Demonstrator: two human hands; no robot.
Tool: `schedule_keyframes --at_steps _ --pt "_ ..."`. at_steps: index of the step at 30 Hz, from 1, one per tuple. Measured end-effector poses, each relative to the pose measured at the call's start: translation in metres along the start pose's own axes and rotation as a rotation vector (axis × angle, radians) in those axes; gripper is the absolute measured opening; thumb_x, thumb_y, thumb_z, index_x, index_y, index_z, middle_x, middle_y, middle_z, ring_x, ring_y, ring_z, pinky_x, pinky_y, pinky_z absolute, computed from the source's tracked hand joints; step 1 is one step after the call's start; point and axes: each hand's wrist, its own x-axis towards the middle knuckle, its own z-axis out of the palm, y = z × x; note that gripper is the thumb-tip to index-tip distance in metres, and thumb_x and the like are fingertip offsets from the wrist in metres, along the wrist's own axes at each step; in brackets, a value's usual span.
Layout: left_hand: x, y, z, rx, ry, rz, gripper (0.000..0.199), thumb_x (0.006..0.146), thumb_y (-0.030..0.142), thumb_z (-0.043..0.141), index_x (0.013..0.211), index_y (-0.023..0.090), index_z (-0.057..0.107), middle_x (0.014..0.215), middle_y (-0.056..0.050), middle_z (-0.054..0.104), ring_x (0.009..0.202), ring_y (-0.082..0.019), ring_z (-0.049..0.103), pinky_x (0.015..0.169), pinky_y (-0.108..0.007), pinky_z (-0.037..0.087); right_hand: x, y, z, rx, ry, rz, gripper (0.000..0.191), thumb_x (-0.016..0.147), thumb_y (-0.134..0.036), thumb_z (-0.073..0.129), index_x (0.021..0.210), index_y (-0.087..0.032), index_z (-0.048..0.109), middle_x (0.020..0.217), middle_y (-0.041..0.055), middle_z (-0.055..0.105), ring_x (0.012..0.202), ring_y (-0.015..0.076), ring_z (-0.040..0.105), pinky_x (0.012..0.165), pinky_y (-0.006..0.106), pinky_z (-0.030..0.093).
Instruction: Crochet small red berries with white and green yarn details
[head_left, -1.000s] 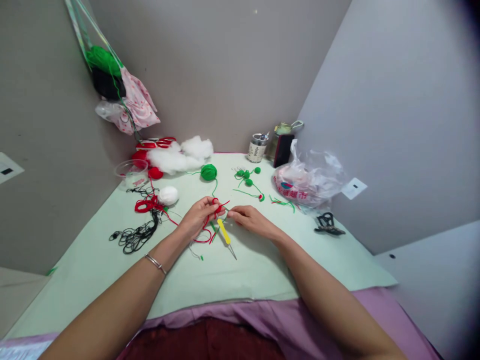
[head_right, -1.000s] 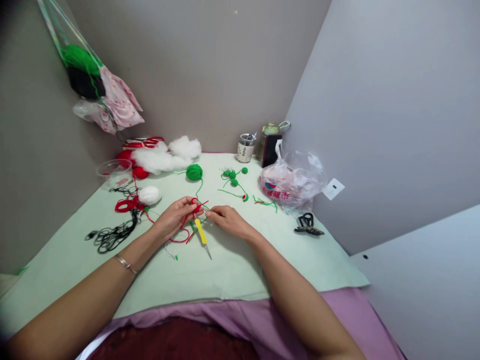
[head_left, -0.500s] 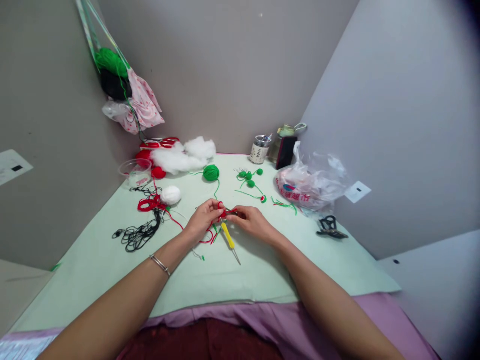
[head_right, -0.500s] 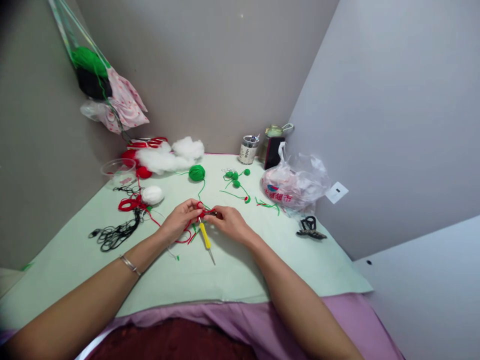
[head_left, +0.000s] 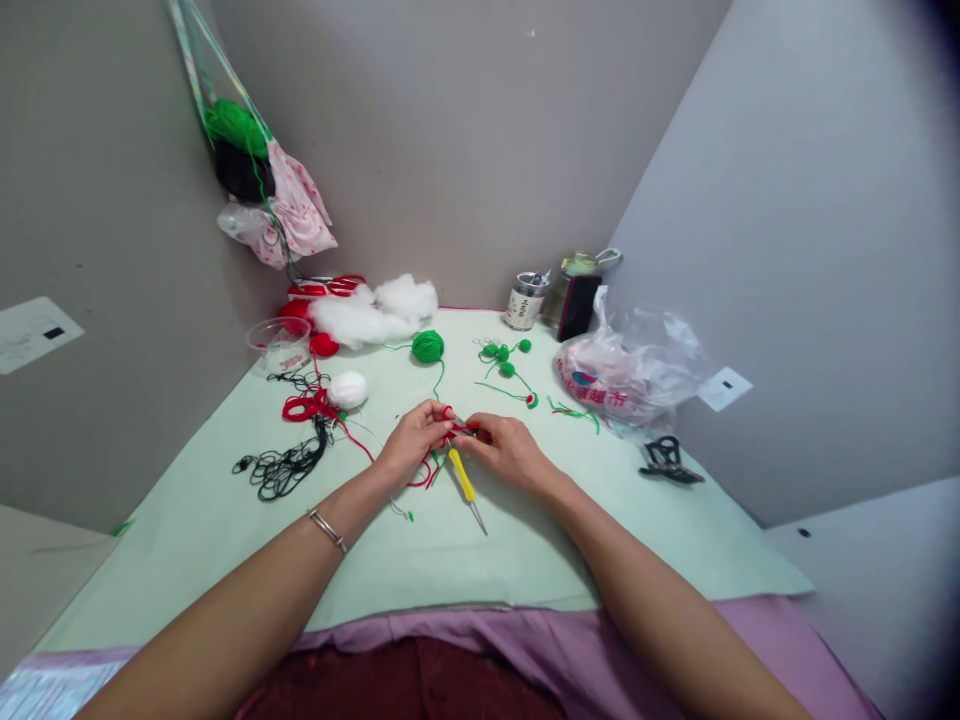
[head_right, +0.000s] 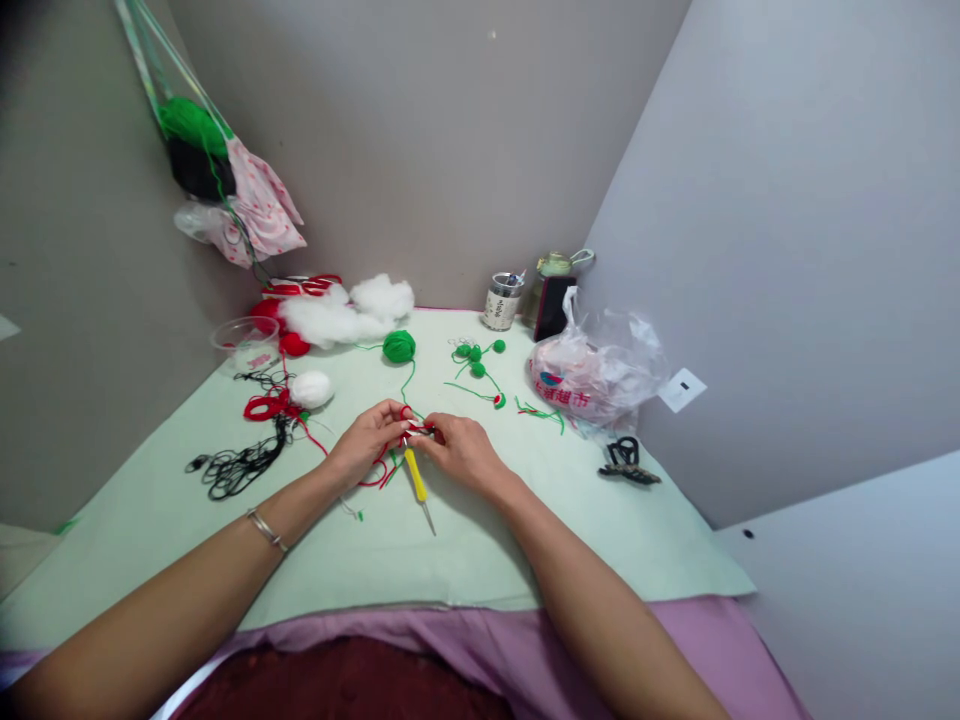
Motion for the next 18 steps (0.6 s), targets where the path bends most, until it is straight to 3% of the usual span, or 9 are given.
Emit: schedule_keyframes --at_steps 11,16,18 --pt "-0.001 0.0 0.0 -0.082 -0.022 -0.021 0.03 0.1 0.032 0.071 0.125 0.016 0.068 0.124 -0.01 0.071 0.103 -0.024 0.072 0.087 -0.044 0.063 0.003 0.006 0.002 -0.05 0.029 -0.035 0.032 0.102 -0.04 0.055 0.084 -0.021 0.074 0.072 -0.0002 0.068 0.065 0.0148 0.052 0.064 0.027 0.034" --pt "0.001 0.0 0.0 -0.119 -0.009 -0.041 0.03 0.1 0.032 0.071 0.125 0.016 0.068 0.122 -0.009 0.072 0.102 -0.023 0.072 0.087 -0.044 0.063 0.005 0.023 -0.011 -0.153 0.202 0.02 0.029 0.103 -0.042 0.054 0.099 -0.02 0.072 0.08 0.0046 0.069 0.071 0.0202 0.059 0.067 0.03 0.04" --pt "0.001 0.0 0.0 -0.118 -0.003 -0.05 0.033 0.101 0.034 0.07 0.128 0.017 0.067 0.125 -0.01 0.071 0.104 -0.024 0.072 0.088 -0.045 0.063 0.005 0.028 -0.016 -0.211 0.266 -0.009 0.024 0.099 -0.033 0.06 0.116 -0.019 0.07 0.103 0.0121 0.07 0.09 0.0261 0.063 0.076 0.034 0.045"
